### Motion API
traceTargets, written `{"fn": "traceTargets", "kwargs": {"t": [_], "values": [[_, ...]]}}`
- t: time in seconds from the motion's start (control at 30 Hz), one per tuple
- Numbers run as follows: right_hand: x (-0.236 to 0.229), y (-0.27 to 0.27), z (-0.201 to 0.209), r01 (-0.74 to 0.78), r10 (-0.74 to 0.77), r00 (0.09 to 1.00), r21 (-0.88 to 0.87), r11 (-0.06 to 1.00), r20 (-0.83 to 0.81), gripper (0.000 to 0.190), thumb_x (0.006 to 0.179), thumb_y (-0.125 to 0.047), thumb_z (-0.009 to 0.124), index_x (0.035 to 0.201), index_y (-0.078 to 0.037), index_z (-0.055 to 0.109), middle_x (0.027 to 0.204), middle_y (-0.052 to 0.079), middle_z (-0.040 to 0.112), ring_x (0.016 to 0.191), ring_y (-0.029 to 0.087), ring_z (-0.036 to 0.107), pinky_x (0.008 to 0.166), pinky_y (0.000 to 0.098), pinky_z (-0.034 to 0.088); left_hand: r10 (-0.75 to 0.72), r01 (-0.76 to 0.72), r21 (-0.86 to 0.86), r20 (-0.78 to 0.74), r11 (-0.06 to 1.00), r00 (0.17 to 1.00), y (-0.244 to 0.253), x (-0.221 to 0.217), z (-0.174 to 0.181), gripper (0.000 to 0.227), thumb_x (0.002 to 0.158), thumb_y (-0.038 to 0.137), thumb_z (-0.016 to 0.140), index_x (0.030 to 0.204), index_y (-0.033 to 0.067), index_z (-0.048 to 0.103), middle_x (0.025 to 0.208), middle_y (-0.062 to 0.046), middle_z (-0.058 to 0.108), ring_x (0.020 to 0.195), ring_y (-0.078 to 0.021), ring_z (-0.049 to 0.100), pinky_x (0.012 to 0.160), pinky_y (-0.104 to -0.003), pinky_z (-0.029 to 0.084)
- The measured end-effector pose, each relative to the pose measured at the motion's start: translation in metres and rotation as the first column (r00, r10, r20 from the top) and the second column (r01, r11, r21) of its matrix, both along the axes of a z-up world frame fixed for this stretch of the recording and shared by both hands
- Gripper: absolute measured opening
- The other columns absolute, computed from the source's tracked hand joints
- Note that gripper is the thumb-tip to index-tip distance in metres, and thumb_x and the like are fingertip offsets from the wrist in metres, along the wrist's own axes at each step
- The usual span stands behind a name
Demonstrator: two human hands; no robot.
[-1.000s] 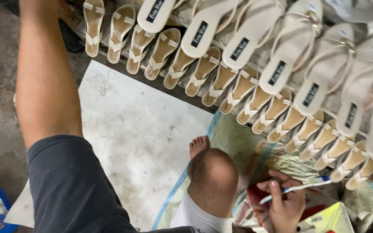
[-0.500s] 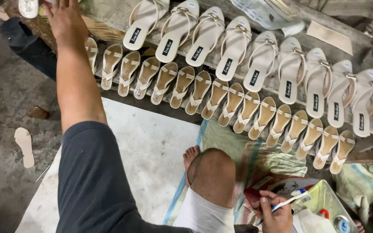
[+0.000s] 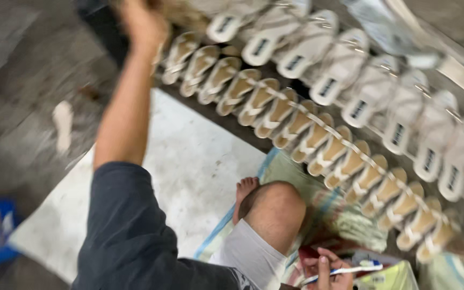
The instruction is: The person sits on the floor and uses a toothbrush to scrub the straps and soles of several beige sandals. They repeatedly dip the brush into a container of liquid and clean each sandal one by one, placing the finished items on a nearby rack.
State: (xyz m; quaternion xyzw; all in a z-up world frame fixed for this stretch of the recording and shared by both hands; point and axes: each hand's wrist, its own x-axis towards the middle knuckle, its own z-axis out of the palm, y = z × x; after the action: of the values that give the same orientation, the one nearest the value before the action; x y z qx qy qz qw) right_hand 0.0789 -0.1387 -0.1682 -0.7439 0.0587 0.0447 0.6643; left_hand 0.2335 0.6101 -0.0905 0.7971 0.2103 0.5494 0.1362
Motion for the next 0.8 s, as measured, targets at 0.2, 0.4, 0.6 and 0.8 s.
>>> {"fn": "traceTargets", "kwargs": {"t": [0.2, 0.4, 0.6, 0.8], "values": [[0.013, 0.021, 0.000, -0.143, 0.129, 0.985, 0.128, 0.981, 0.116, 0.030, 0.101, -0.002, 0.059, 0.113, -0.004, 0.032, 0.114, 0.033, 0.064, 0.076, 0.031, 0.070, 0.069, 0.0470, 0.063, -0.656, 0.532, -0.822, 0.289, 0.203, 0.697, -0.293, -0.111, -0.017, 0.050, 0.077, 0.023, 0.086, 0.118, 0.0055, 0.062, 0.109, -0.004, 0.070, 0.099, -0.0123, 0.069, 0.088, -0.031, 0.059], [0.031, 0.001, 0.018, -0.337, 0.183, 0.894, 0.346, 0.876, 0.408, 0.026, 0.101, -0.002, 0.066, 0.093, 0.000, 0.041, 0.102, 0.023, 0.064, 0.095, 0.024, 0.066, 0.097, 0.0401, 0.057, -0.595, 0.518, -0.649, 0.747, -0.557, 0.296, -0.544, -0.194, -0.010, 0.040, 0.088, 0.016, 0.086, 0.115, 0.0026, 0.060, 0.097, -0.002, 0.066, 0.095, -0.0102, 0.065, 0.082, -0.027, 0.055], [-0.041, -0.045, 0.069, -0.065, 0.053, 0.998, 0.455, 0.888, 0.039, 0.029, 0.088, 0.003, 0.066, 0.099, -0.004, 0.041, 0.095, 0.014, 0.061, 0.089, 0.023, 0.069, 0.085, 0.0410, 0.062, -0.771, 0.492, -0.755, 0.594, -0.434, 0.232, -0.572, -0.193, -0.020, 0.052, 0.095, 0.031, 0.076, 0.133, 0.0046, 0.053, 0.120, -0.006, 0.062, 0.111, -0.0162, 0.061, 0.095, -0.033, 0.054], [-0.176, -0.063, 0.102, 0.240, -0.029, 0.928, 0.534, 0.811, -0.373, 0.028, 0.085, -0.004, 0.065, 0.100, -0.014, 0.043, 0.092, 0.012, 0.064, 0.071, 0.023, 0.068, 0.058, 0.0341, 0.058, -0.415, 0.078, -0.412, 0.910, -0.908, -0.026, -0.575, -0.200, 0.002, 0.086, 0.104, 0.048, 0.063, 0.167, 0.0074, 0.021, 0.159, -0.019, 0.046, 0.142, -0.0316, 0.053, 0.122, -0.047, 0.041]]}}
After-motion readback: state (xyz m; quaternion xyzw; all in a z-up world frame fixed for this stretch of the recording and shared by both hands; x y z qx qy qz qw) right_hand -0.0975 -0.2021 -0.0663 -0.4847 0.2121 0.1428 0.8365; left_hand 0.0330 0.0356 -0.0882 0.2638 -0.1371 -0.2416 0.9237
